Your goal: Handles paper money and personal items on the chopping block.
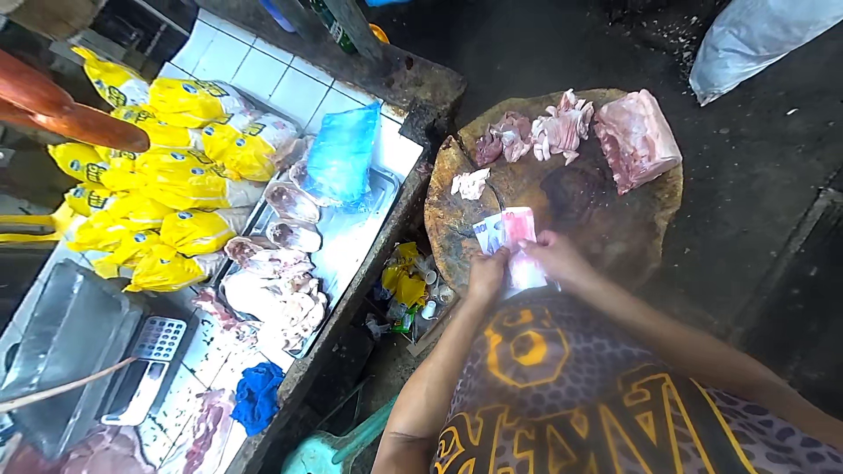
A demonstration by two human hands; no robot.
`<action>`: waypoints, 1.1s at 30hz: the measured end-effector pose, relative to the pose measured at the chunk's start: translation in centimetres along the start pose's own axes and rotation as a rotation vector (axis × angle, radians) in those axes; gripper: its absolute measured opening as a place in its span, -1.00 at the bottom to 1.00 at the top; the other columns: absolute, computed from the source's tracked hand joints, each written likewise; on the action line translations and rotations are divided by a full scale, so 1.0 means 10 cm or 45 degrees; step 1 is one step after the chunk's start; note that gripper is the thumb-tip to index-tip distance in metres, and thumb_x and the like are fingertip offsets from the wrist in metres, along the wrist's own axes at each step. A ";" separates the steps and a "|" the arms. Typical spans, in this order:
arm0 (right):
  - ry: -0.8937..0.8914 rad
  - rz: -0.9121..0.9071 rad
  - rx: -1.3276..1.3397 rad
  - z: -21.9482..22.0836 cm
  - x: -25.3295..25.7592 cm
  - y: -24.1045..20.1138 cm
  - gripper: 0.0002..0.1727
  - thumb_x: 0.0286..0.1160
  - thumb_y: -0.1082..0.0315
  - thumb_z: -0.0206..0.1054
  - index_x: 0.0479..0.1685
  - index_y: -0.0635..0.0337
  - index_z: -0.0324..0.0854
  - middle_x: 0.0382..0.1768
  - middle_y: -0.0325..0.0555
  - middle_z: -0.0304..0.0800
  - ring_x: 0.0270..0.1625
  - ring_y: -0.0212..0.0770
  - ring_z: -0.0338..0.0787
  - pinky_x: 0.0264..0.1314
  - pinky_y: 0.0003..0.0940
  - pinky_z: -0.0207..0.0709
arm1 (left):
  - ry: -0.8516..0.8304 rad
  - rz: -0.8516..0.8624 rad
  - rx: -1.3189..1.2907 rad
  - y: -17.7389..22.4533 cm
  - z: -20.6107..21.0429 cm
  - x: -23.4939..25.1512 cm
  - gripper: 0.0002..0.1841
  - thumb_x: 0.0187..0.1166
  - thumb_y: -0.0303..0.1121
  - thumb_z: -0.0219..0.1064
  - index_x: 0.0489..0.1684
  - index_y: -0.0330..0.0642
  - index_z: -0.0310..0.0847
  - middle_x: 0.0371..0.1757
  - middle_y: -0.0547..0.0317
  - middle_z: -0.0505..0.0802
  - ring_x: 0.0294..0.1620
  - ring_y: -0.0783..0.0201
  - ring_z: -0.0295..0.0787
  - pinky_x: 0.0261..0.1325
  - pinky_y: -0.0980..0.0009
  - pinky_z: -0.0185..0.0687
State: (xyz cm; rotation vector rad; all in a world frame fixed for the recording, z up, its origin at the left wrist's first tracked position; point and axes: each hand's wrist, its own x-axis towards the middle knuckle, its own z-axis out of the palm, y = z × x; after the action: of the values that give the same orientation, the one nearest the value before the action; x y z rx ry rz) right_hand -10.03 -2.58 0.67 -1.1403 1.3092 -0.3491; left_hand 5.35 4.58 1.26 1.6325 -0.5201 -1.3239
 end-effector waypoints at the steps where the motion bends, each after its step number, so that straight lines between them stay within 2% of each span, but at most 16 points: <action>1: 0.032 -0.016 -0.022 0.02 -0.01 -0.01 -0.49 0.52 -0.08 0.48 -0.05 0.24 0.59 -0.33 0.03 0.67 -0.36 -0.10 0.66 -0.30 -0.06 0.58 | -0.012 -0.025 -0.006 0.04 -0.01 -0.05 -0.69 0.71 -0.22 0.31 0.29 -0.15 0.59 -0.12 0.02 0.88 -0.23 0.19 0.85 -0.13 0.17 0.81; 5: -0.015 -0.028 -0.027 0.03 0.01 -0.02 -0.26 0.49 -0.11 0.48 0.57 0.09 0.39 0.06 0.10 0.81 -0.11 -0.02 0.84 -0.08 0.02 0.74 | -0.081 -0.039 -0.036 0.09 -0.01 -0.14 -0.50 0.75 0.18 0.12 0.20 -0.05 0.66 -0.21 0.09 0.86 -0.32 0.25 0.82 -0.24 0.24 0.80; 6: -0.039 -0.042 -0.075 0.05 0.01 -0.02 -0.33 0.55 -0.09 0.43 0.53 0.08 0.46 0.04 0.08 0.83 -0.09 -0.02 0.85 -0.05 0.05 0.74 | -0.112 -0.026 -0.038 0.09 0.01 -0.14 -0.43 0.72 0.26 0.10 0.19 -0.04 0.68 -0.21 0.10 0.87 -0.31 0.25 0.82 -0.23 0.24 0.81; 7: -0.053 -0.067 -0.155 0.08 0.01 -0.03 -0.50 0.62 -0.04 0.36 0.36 0.09 0.61 -0.06 0.04 0.86 -0.12 -0.04 0.85 -0.06 0.08 0.73 | -0.159 -0.011 -0.038 0.09 0.01 -0.14 -0.40 0.70 0.29 0.11 0.23 -0.05 0.68 -0.15 0.08 0.89 -0.23 0.22 0.85 -0.15 0.19 0.83; 8: -0.071 -0.092 -0.252 0.12 0.00 -0.05 -0.63 0.67 0.04 0.29 0.18 0.10 0.72 -0.17 0.01 0.86 -0.17 -0.04 0.84 -0.09 0.11 0.69 | -0.199 0.006 -0.040 0.10 0.01 -0.14 -0.42 0.70 0.26 0.15 0.26 -0.06 0.67 -0.10 0.07 0.89 -0.17 0.21 0.86 -0.07 0.17 0.84; 9: -0.108 -0.118 -0.363 0.15 -0.02 -0.07 -0.67 0.72 0.10 0.19 0.13 0.09 0.74 -0.18 0.01 0.85 -0.13 -0.02 0.83 -0.05 0.17 0.67 | -0.199 0.009 -0.027 0.11 0.03 -0.16 -0.48 0.71 0.20 0.20 0.23 -0.06 0.68 -0.10 0.09 0.89 -0.16 0.23 0.85 -0.06 0.20 0.82; 12: -0.254 -0.172 -0.638 0.16 -0.07 -0.13 -0.52 0.87 0.01 -0.06 0.36 0.06 0.66 0.00 0.09 0.84 0.13 0.10 0.82 0.21 0.31 0.60 | -0.114 -0.048 0.001 0.13 0.06 -0.17 -0.53 0.72 0.15 0.21 0.19 -0.04 0.70 -0.13 0.14 0.87 -0.17 0.28 0.82 -0.04 0.22 0.79; 15: -0.363 -0.194 -0.604 0.13 -0.06 -0.11 -0.50 0.83 -0.12 0.04 0.03 0.10 0.70 -0.21 0.04 0.80 -0.07 0.03 0.80 0.04 0.21 0.63 | -0.028 -0.087 -0.193 0.04 0.01 0.01 -0.50 0.72 0.12 0.22 0.16 -0.17 0.71 -0.15 0.06 0.89 -0.18 0.22 0.85 -0.08 0.18 0.82; 17: -0.463 -0.163 -0.416 0.10 -0.06 -0.08 -0.56 0.76 -0.08 0.21 0.00 0.10 0.78 -0.23 -0.04 0.85 -0.15 -0.14 0.83 0.02 0.03 0.69 | -0.144 -0.135 -0.384 0.09 -0.09 0.01 -0.53 0.79 0.05 0.14 0.33 -0.13 0.65 0.04 0.03 0.89 -0.01 0.18 0.87 0.06 0.15 0.82; 19: -0.541 -0.171 -0.287 0.06 -0.05 -0.04 -0.62 0.76 -0.01 0.25 0.01 0.10 0.81 -0.22 -0.09 0.88 -0.15 -0.23 0.85 0.05 -0.08 0.72 | -0.315 -0.185 -0.483 0.20 -0.14 -0.07 -0.56 0.84 -0.03 0.04 0.44 -0.08 0.59 0.18 0.04 0.87 0.12 0.19 0.86 0.17 0.18 0.79; 21: -0.570 -0.201 -0.284 0.04 -0.05 -0.02 -0.62 0.75 0.01 0.26 -0.08 0.11 0.82 -0.26 -0.10 0.87 -0.19 -0.25 0.84 0.00 -0.11 0.72 | -0.415 -0.184 -0.526 0.18 -0.18 -0.03 -0.56 0.84 -0.14 0.06 0.50 -0.19 0.55 0.23 -0.09 0.86 0.17 0.09 0.86 0.24 0.13 0.78; 26: -0.559 -0.260 -0.409 -0.04 -0.12 -0.10 -0.54 0.74 -0.09 0.23 -0.24 0.07 0.82 -0.43 -0.17 0.80 -0.36 -0.28 0.76 -0.21 -0.14 0.65 | -0.286 -0.205 -0.550 0.16 -0.25 0.09 -0.58 0.83 -0.08 0.09 0.42 -0.13 0.59 0.07 -0.05 0.88 0.02 0.11 0.89 0.19 0.11 0.80; 28: -0.434 -0.266 -0.349 -0.10 -0.14 -0.12 -0.54 0.76 -0.12 0.18 -0.03 0.05 0.81 -0.39 -0.16 0.77 -0.34 -0.25 0.71 -0.19 -0.13 0.61 | -0.198 -0.222 -0.594 0.18 -0.29 0.12 -0.62 0.83 -0.13 0.11 0.38 -0.17 0.59 0.07 -0.08 0.89 0.01 0.09 0.90 0.17 0.09 0.81; 30: -0.320 -0.382 -0.364 -0.15 -0.11 -0.09 -0.60 0.77 0.01 0.24 0.43 -0.11 0.63 -0.27 -0.11 0.84 -0.28 -0.19 0.80 -0.08 -0.08 0.73 | -0.100 -0.219 -0.705 0.25 -0.31 0.16 -0.66 0.84 -0.27 0.09 0.33 -0.34 0.57 0.05 -0.18 0.88 0.01 0.02 0.91 0.16 0.06 0.82; 31: -0.264 -0.495 -0.437 -0.16 -0.11 -0.05 -0.51 0.75 0.07 0.28 0.63 -0.24 0.49 -0.25 -0.10 0.85 -0.28 -0.17 0.82 -0.08 -0.05 0.76 | -0.067 -0.231 -0.747 0.28 -0.32 0.17 -0.68 0.84 -0.33 0.07 0.31 -0.38 0.54 0.05 -0.20 0.88 0.01 0.00 0.91 0.17 0.07 0.82; 33: -0.163 -0.851 -0.634 -0.15 -0.11 0.06 -0.37 0.73 0.19 0.29 0.80 -0.34 0.33 -0.14 -0.17 0.86 -0.22 -0.21 0.82 -0.05 -0.06 0.77 | -0.056 -0.276 -0.741 0.31 -0.32 0.16 -0.69 0.82 -0.37 0.09 0.32 -0.39 0.54 0.06 -0.22 0.87 0.03 -0.01 0.90 0.18 0.07 0.81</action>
State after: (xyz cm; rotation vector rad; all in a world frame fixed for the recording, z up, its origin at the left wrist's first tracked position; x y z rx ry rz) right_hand -11.88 -2.09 1.01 -1.9914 0.8880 -0.4351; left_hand 9.53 3.17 2.97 1.1961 0.0314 -1.4969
